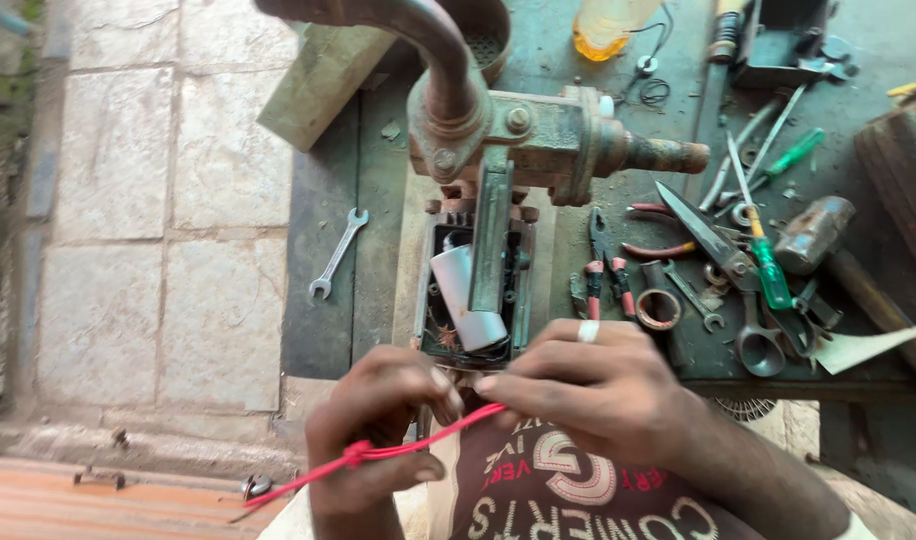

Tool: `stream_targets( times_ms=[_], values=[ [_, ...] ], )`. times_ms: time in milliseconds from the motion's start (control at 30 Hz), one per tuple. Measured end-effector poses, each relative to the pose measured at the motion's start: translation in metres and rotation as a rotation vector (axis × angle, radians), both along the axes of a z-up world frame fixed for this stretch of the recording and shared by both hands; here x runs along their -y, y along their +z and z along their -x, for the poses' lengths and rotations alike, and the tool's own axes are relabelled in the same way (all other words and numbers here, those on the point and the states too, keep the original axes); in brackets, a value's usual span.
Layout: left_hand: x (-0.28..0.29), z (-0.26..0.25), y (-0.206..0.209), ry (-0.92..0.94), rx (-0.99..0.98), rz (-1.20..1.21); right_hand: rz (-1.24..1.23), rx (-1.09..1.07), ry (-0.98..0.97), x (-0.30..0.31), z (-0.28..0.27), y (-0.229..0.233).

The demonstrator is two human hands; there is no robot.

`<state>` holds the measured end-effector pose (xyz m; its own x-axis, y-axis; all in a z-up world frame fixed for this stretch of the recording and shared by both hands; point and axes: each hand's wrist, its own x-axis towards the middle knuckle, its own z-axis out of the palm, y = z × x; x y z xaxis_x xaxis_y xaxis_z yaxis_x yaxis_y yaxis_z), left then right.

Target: The person ties a red wire into a loop and inserts it into a metal housing. They then use pliers to crimp and secure the wire connections inside the housing, adjusting the components and trimming excess wire.

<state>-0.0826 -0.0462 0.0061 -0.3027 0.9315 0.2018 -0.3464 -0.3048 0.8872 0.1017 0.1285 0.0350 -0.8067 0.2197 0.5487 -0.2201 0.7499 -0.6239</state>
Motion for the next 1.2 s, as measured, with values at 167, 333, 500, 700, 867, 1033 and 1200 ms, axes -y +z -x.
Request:
stream_targets(
  times_ms=[167, 333, 500, 700, 867, 1033, 1200],
  values=[
    [-0.002, -0.003, 0.009, 0.158, -0.519, 0.102, 0.024, 0.123, -0.11, 0.008, 0.009, 0.005],
    [-0.024, 0.0, 0.017, 0.293, -0.644, 0.075, 0.068, 0.187, -0.225, 0.014, 0.016, -0.002],
    [-0.042, 0.016, 0.023, 0.503, -0.603, 0.235, 0.196, 0.113, -0.423, 0.008, 0.003, -0.006],
    [-0.059, 0.019, 0.034, 0.461, -0.736, 0.266, 0.313, 0.162, -0.595, 0.011, -0.021, -0.013],
    [-0.072, 0.018, 0.039, 0.524, -0.787, 0.239, 0.311, 0.184, -0.618, 0.014, -0.029, -0.023],
    [-0.08, 0.012, 0.033, 0.517, -0.817, 0.232, 0.285, 0.161, -0.578, 0.012, -0.031, -0.027],
    [-0.087, 0.01, 0.029, 0.555, -0.847, 0.216, 0.284, 0.179, -0.587, 0.01, -0.033, -0.028]
  ],
)
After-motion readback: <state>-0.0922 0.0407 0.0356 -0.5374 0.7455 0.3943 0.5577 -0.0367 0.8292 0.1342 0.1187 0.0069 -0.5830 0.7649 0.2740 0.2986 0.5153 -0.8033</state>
